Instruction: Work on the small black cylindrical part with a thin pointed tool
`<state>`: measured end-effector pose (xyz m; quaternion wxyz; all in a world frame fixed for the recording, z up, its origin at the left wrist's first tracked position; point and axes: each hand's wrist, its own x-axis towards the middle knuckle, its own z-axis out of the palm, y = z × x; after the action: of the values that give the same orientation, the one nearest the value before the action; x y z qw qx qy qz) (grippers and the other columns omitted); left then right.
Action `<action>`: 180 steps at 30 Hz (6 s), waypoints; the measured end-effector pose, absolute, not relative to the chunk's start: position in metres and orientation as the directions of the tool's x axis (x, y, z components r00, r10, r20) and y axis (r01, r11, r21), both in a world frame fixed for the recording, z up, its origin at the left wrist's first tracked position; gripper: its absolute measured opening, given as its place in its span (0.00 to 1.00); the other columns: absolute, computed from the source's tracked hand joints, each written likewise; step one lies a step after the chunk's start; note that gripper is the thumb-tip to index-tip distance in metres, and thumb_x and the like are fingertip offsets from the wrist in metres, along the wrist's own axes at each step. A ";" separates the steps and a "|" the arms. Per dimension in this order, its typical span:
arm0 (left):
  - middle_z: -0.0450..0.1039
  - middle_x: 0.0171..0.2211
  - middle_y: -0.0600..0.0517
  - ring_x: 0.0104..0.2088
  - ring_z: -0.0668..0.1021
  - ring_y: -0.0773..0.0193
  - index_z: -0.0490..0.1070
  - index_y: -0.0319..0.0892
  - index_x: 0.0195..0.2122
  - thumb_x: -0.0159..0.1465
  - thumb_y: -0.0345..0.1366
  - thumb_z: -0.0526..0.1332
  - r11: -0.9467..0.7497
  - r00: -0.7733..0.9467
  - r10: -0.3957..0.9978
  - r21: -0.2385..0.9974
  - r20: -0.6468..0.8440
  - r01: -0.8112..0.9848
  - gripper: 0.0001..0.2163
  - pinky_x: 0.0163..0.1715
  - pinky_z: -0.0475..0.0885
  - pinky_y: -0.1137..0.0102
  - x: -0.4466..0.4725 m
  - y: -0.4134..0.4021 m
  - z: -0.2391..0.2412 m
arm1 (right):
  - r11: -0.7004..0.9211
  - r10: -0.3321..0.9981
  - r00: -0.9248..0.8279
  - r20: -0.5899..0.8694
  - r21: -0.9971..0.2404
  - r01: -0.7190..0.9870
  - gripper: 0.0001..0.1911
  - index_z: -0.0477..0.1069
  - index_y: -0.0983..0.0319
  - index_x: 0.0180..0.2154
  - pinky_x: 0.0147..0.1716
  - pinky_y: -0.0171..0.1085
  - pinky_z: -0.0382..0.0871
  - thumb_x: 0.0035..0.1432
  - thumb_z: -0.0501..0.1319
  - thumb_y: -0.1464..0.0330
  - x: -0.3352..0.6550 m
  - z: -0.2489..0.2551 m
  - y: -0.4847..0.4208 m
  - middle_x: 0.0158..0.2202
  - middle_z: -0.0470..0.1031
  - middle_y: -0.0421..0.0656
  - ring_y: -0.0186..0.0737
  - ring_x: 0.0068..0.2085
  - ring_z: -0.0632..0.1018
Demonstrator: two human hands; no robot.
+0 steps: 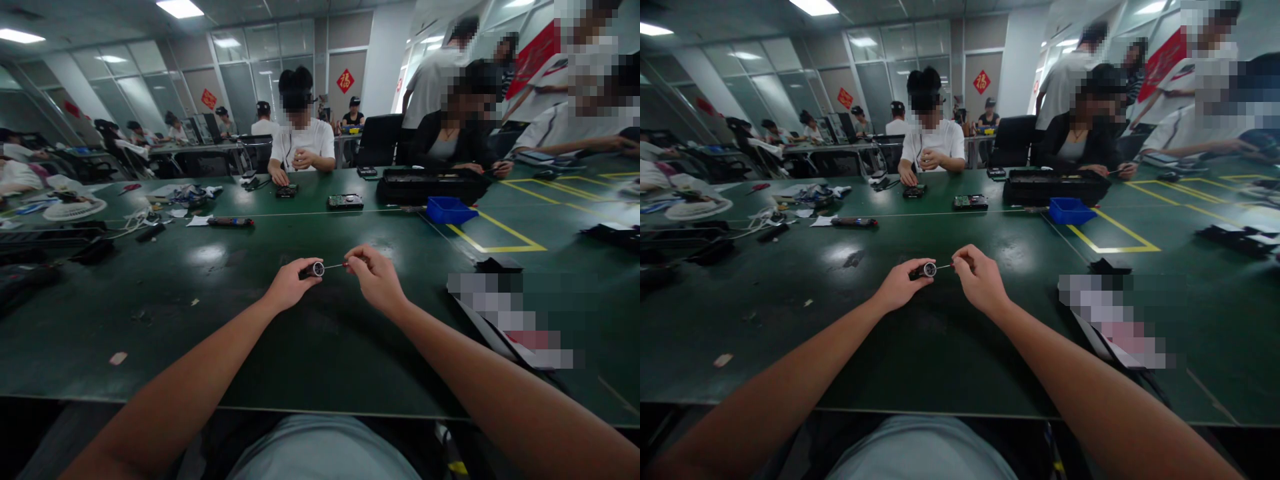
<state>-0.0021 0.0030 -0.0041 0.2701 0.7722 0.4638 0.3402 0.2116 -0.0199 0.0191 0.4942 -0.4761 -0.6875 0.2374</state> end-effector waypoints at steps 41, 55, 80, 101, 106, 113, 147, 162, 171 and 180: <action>0.75 0.51 0.49 0.52 0.75 0.58 0.73 0.45 0.54 0.63 0.30 0.64 -0.568 0.473 0.817 0.601 0.329 0.562 0.17 0.57 0.66 0.60 0.000 0.006 0.000 | -0.024 0.986 0.148 -0.073 -0.949 -0.314 0.15 0.69 0.60 0.28 0.24 0.37 0.67 0.61 0.59 0.57 0.211 0.008 0.003 0.22 0.66 0.38 0.34 0.22 0.68; 0.75 0.49 0.50 0.49 0.76 0.59 0.72 0.45 0.55 0.63 0.33 0.65 -0.534 0.448 0.840 0.614 0.306 0.581 0.19 0.53 0.67 0.63 -0.002 0.004 -0.001 | 0.317 0.940 0.101 0.326 -0.944 0.096 0.14 0.69 0.60 0.37 0.32 0.39 0.69 0.64 0.56 0.56 0.210 0.006 -0.004 0.29 0.73 0.40 0.37 0.30 0.74; 0.76 0.48 0.49 0.47 0.76 0.59 0.72 0.45 0.55 0.62 0.33 0.66 -0.519 0.416 0.852 0.625 0.319 0.584 0.19 0.51 0.70 0.63 -0.002 0.003 -0.002 | 0.395 0.903 0.052 0.427 -0.870 0.294 0.08 0.71 0.59 0.35 0.31 0.38 0.66 0.60 0.59 0.62 0.210 0.022 -0.016 0.28 0.74 0.40 0.38 0.30 0.74; 0.75 0.47 0.49 0.46 0.76 0.59 0.72 0.45 0.54 0.61 0.32 0.66 -0.488 0.378 0.871 0.646 0.313 0.587 0.19 0.50 0.70 0.63 -0.002 0.004 -0.002 | 0.376 0.913 0.008 0.407 -0.849 0.371 0.13 0.70 0.58 0.45 0.31 0.39 0.66 0.66 0.52 0.59 0.211 0.015 -0.015 0.29 0.72 0.39 0.39 0.30 0.73; 0.75 0.48 0.49 0.47 0.76 0.59 0.72 0.44 0.54 0.62 0.32 0.65 -0.491 0.389 0.868 0.647 0.308 0.584 0.18 0.51 0.69 0.63 -0.002 0.003 -0.001 | 0.357 0.927 -0.019 0.375 -0.865 0.352 0.17 0.71 0.58 0.39 0.29 0.38 0.65 0.67 0.51 0.55 0.211 0.017 -0.015 0.24 0.68 0.37 0.38 0.27 0.72; 0.75 0.48 0.49 0.47 0.76 0.58 0.71 0.46 0.55 0.62 0.34 0.65 -0.481 0.385 0.873 0.651 0.298 0.587 0.19 0.51 0.69 0.61 -0.004 0.002 -0.001 | 0.333 0.927 0.038 0.373 -0.866 0.373 0.18 0.66 0.58 0.51 0.32 0.41 0.68 0.64 0.55 0.56 0.210 0.015 -0.014 0.32 0.74 0.40 0.40 0.30 0.74; 0.75 0.51 0.49 0.52 0.75 0.57 0.71 0.46 0.56 0.63 0.35 0.65 -0.456 0.328 0.888 0.700 0.321 0.549 0.19 0.56 0.68 0.60 -0.002 0.002 0.002 | 0.289 0.954 0.081 0.287 -0.957 -0.014 0.17 0.73 0.60 0.36 0.38 0.44 0.73 0.61 0.59 0.53 0.205 0.018 -0.011 0.30 0.75 0.42 0.40 0.32 0.76; 0.76 0.48 0.49 0.49 0.76 0.58 0.72 0.45 0.54 0.64 0.33 0.65 -0.590 0.487 0.806 0.518 0.336 0.620 0.17 0.54 0.66 0.61 -0.007 0.007 0.004 | 0.067 0.987 0.161 0.019 -0.952 -0.299 0.15 0.72 0.61 0.28 0.24 0.35 0.69 0.52 0.67 0.55 0.217 0.009 0.008 0.24 0.70 0.39 0.34 0.24 0.70; 0.75 0.49 0.50 0.49 0.75 0.58 0.72 0.45 0.55 0.63 0.33 0.65 -0.585 0.478 0.810 0.529 0.341 0.614 0.18 0.54 0.66 0.62 -0.007 0.004 0.002 | 0.212 0.970 0.145 0.194 -0.969 -0.127 0.20 0.71 0.60 0.32 0.29 0.39 0.72 0.54 0.63 0.50 0.212 0.008 0.004 0.28 0.73 0.40 0.37 0.28 0.73; 0.76 0.49 0.49 0.50 0.75 0.58 0.71 0.45 0.56 0.63 0.34 0.66 -0.620 0.514 0.784 0.489 0.348 0.614 0.19 0.55 0.65 0.60 -0.008 0.005 0.001 | 0.331 0.936 0.063 0.347 -0.926 0.183 0.16 0.69 0.60 0.34 0.32 0.40 0.69 0.63 0.55 0.54 0.211 0.012 -0.004 0.27 0.74 0.41 0.39 0.29 0.75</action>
<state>-0.0076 0.0050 0.0013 0.1540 0.8564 0.4080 0.2764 0.2111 -0.0035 0.0124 0.5575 -0.4697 -0.5954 0.3378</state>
